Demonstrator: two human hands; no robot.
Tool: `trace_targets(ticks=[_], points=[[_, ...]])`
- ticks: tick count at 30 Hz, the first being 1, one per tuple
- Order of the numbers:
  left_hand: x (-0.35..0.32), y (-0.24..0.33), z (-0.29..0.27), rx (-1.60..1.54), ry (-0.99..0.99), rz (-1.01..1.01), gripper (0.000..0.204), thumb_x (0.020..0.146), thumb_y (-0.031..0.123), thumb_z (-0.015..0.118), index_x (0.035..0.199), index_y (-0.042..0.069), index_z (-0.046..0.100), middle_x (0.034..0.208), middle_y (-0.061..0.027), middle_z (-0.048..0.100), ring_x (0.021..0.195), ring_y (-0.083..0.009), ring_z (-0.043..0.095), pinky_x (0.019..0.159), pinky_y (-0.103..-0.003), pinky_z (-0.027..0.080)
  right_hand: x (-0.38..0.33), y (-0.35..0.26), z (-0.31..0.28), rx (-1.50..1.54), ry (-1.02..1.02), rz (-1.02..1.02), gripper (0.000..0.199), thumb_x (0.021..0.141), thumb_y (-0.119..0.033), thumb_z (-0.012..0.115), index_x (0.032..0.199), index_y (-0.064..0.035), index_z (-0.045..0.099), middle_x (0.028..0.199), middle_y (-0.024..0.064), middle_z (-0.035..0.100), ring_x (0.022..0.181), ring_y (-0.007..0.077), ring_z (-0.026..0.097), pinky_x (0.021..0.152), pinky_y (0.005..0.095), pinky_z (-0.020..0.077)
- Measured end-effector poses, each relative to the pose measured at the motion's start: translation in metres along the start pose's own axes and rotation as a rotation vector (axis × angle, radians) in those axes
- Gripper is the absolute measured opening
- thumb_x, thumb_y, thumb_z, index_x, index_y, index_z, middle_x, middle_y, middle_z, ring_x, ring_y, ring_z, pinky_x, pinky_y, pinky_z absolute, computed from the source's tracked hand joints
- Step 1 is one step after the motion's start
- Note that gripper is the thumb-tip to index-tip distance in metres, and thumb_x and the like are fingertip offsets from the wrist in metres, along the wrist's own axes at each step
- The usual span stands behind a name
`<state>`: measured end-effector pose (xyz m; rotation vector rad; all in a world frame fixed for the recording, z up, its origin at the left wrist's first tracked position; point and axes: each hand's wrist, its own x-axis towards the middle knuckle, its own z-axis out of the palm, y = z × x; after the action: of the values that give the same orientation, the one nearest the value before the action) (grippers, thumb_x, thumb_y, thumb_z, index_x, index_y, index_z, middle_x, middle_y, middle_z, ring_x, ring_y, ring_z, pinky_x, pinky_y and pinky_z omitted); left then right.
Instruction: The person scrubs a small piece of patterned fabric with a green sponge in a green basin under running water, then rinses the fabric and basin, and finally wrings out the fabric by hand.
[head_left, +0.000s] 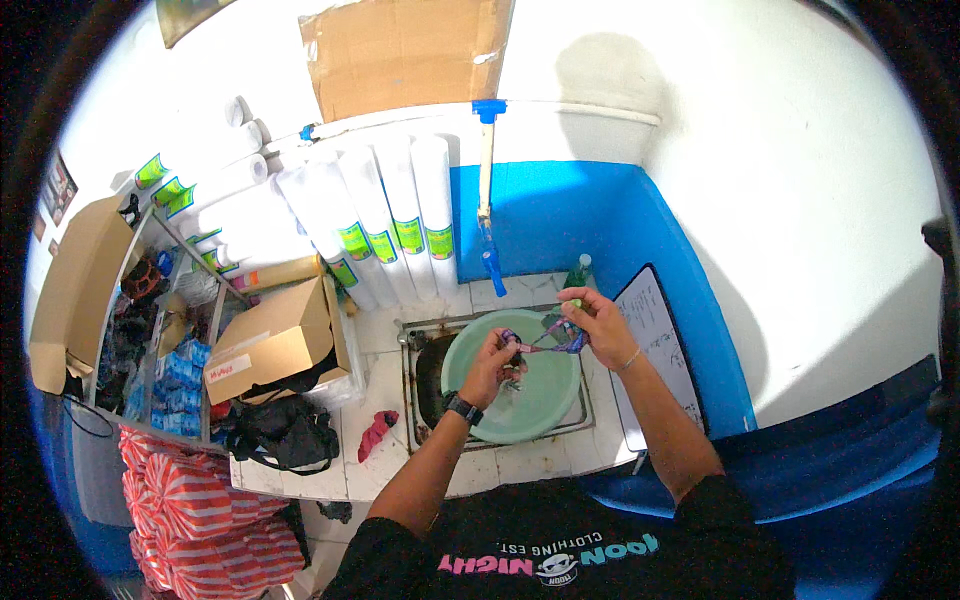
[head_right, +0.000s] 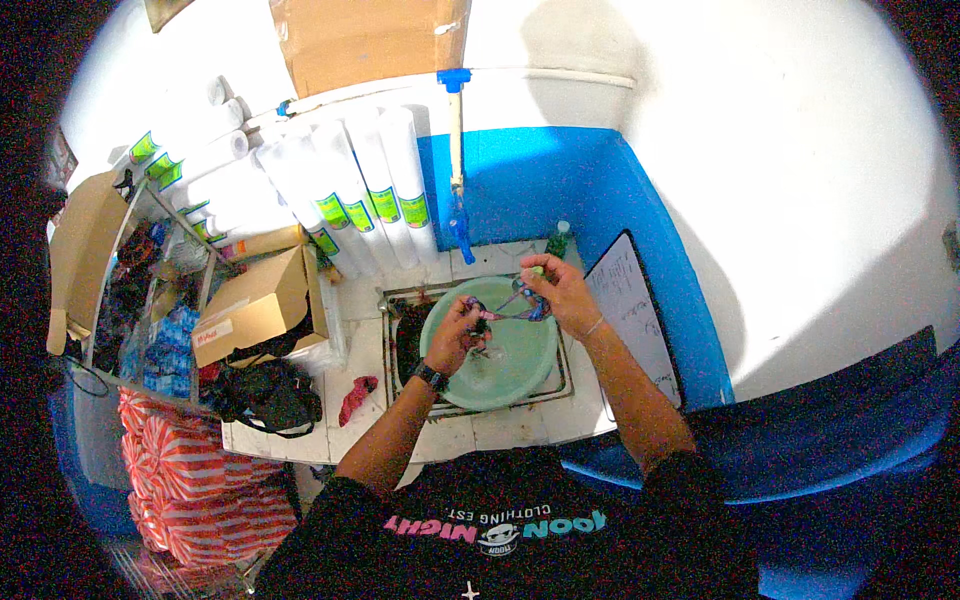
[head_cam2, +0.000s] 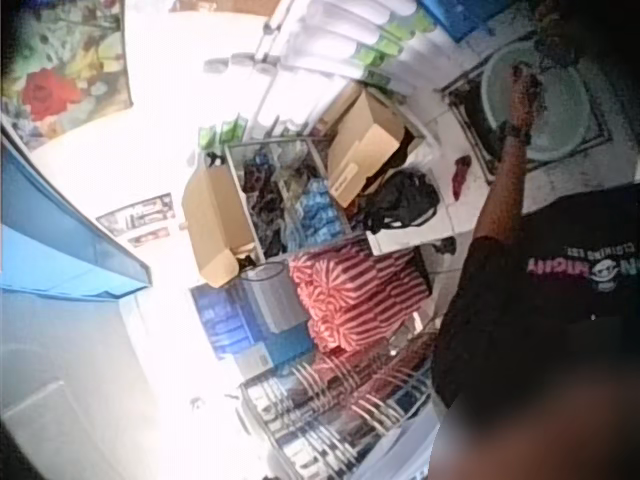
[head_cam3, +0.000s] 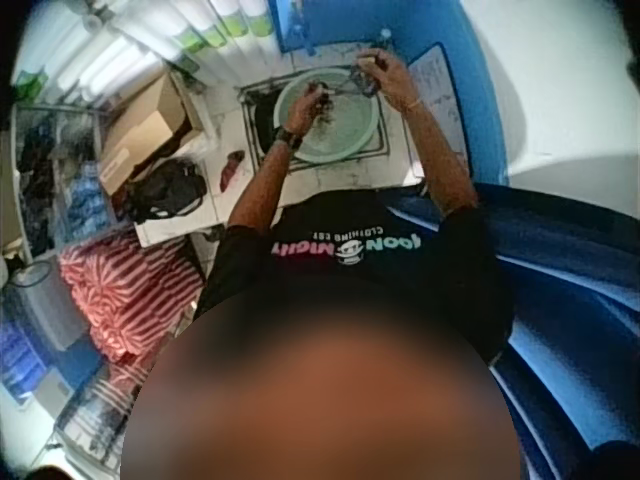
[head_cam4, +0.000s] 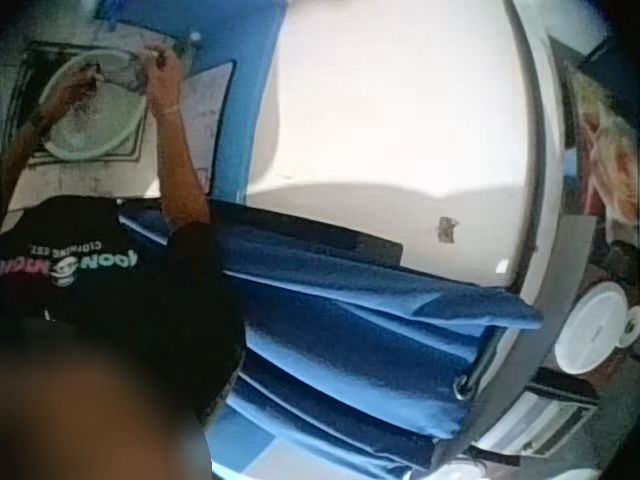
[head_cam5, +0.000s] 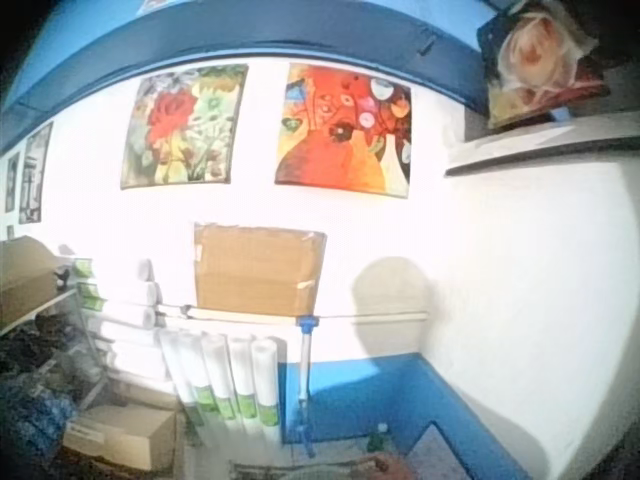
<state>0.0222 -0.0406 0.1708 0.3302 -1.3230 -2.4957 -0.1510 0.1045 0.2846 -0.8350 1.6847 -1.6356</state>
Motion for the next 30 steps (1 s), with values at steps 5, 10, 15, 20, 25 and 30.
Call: trace_targets(ticks=[5, 10, 15, 20, 25, 30], points=[[-0.001, -0.006, -0.013, 0.470, -0.021, 0.170, 0.058, 0.092, 0.024, 0.067, 0.140, 0.009, 0.037, 0.093, -0.0040, 0.055, 0.077, -0.0136, 0.057, 0.067, -0.029, 0.048, -0.001, -0.014, -0.001, -0.372, 0.022, -0.132, 0.034, 0.084, -0.010, 0.077, 0.116, -0.0070, 0.065, 0.104, 0.0012, 0.058, 0.088, 0.0132, 0.057, 0.076, 0.0297, 0.0500], [-0.003, 0.002, -0.039, 0.928, -0.016, 0.087, 0.045, 0.093, 0.030, 0.066, 0.128, 0.003, 0.056, 0.094, -0.0141, 0.064, 0.077, -0.0230, 0.062, 0.071, -0.036, 0.050, 0.006, 0.001, -0.025, -0.717, 0.084, -0.254, 0.032, 0.079, -0.001, 0.075, 0.110, -0.0069, 0.068, 0.103, 0.0093, 0.060, 0.089, 0.0246, 0.061, 0.076, 0.0318, 0.0512], [-0.009, 0.028, -0.041, 1.192, 0.001, 0.054, 0.039, 0.094, 0.034, 0.065, 0.112, 0.000, 0.068, 0.100, -0.0207, 0.069, 0.083, -0.0323, 0.066, 0.074, -0.042, 0.051, 0.010, 0.039, -0.052, -1.007, 0.248, -0.264, 0.020, 0.086, -0.005, 0.066, 0.106, -0.0060, 0.070, 0.100, 0.0154, 0.061, 0.094, 0.0341, 0.061, 0.081, 0.0416, 0.0515], [-0.011, 0.065, -0.029, 1.429, -0.092, 0.152, 0.037, 0.096, 0.036, 0.060, 0.113, 0.005, 0.069, 0.101, -0.0194, 0.069, 0.089, -0.0372, 0.066, 0.075, -0.046, 0.052, 0.003, 0.056, -0.039, -1.056, 0.308, -0.143, 0.024, 0.090, -0.017, 0.064, 0.109, -0.0038, 0.069, 0.116, 0.0172, 0.063, 0.106, 0.0372, 0.060, 0.092, 0.0455, 0.0496], [-0.002, 0.086, -0.002, 1.510, -0.239, 0.224, 0.041, 0.098, 0.043, 0.052, 0.097, 0.008, 0.073, 0.094, -0.0163, 0.071, 0.084, -0.0385, 0.066, 0.074, -0.047, 0.052, -0.024, 0.065, 0.059, -0.646, -0.170, -0.271, 0.048, 0.092, -0.032, 0.069, 0.133, -0.0090, 0.059, 0.115, 0.0098, 0.065, 0.113, 0.0277, 0.060, 0.105, 0.0412, 0.0428], [0.005, 0.105, -0.007, 1.556, -0.241, 0.145, 0.046, 0.099, 0.047, 0.050, 0.093, 0.008, 0.072, 0.089, -0.0181, 0.069, 0.081, -0.0392, 0.065, 0.070, -0.048, 0.051, -0.015, 0.069, 0.077, -0.217, -0.279, 0.094, 0.036, 0.096, -0.030, 0.065, 0.123, -0.0070, 0.063, 0.090, 0.0032, 0.063, 0.083, 0.0149, 0.061, 0.081, 0.0322, 0.0509]])
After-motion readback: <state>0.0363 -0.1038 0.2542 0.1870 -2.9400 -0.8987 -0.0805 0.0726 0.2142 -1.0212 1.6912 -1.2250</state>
